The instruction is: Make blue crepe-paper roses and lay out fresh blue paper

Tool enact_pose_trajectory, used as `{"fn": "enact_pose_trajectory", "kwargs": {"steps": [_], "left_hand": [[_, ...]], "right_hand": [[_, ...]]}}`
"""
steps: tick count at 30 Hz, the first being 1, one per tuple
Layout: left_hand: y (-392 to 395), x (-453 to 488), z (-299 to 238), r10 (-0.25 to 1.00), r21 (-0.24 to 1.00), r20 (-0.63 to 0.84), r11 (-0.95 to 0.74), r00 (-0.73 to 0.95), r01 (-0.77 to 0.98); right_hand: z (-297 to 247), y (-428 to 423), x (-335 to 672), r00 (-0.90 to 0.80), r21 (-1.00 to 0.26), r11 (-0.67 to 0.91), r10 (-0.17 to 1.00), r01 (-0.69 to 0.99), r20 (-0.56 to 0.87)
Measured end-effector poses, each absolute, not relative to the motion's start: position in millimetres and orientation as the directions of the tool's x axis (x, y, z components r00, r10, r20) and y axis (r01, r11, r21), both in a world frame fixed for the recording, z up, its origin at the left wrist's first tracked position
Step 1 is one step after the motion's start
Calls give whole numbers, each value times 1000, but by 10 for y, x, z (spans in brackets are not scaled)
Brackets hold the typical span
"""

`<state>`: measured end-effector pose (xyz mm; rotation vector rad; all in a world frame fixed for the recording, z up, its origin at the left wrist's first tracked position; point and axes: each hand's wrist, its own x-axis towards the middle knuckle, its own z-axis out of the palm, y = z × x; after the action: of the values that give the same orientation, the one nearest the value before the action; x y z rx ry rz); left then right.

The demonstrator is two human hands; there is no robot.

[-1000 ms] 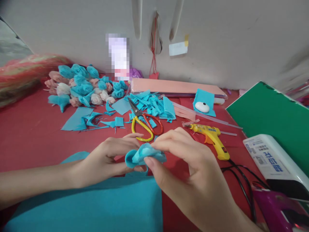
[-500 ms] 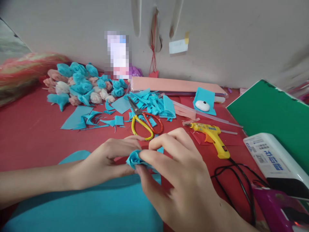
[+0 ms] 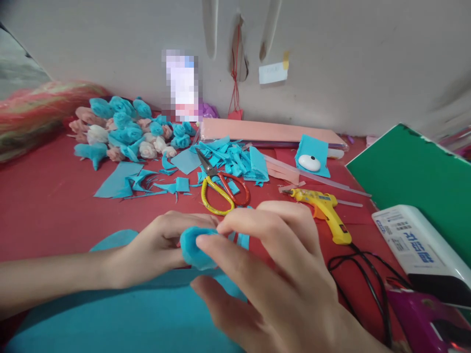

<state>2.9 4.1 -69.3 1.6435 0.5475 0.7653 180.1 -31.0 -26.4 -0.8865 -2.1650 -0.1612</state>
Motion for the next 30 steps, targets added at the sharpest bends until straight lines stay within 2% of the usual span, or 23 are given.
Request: {"fn": "enact_pose_trajectory", "kwargs": {"steps": [4,10,16,19,25,30], "left_hand": [[41,19,-681,700,970,212,-237,682,-58],[43,3,-717,677,859,418,-512,605,-21],[56,3,-735,662,813,461,-583,591,19],[60,9,-741,655,773,497,-632,569,53],[76,1,-738,625,698,561,-709,543,95],[72,-21,-734,616,644,586,-748,526,157]], "right_hand": [[-243,-320,1767,-455,-107,743,510,661,730],[-338,-340,1737,-440,-70,729,484,681,757],[-359,-335,1764,-467,-7,765,401,644,788],[-391,-345,1727,-433,-22,751,404,659,806],[-456,-384,1633,-316,-134,714,459,687,830],[-474,-362,1615,-275,-157,703,460,694,844]]}}
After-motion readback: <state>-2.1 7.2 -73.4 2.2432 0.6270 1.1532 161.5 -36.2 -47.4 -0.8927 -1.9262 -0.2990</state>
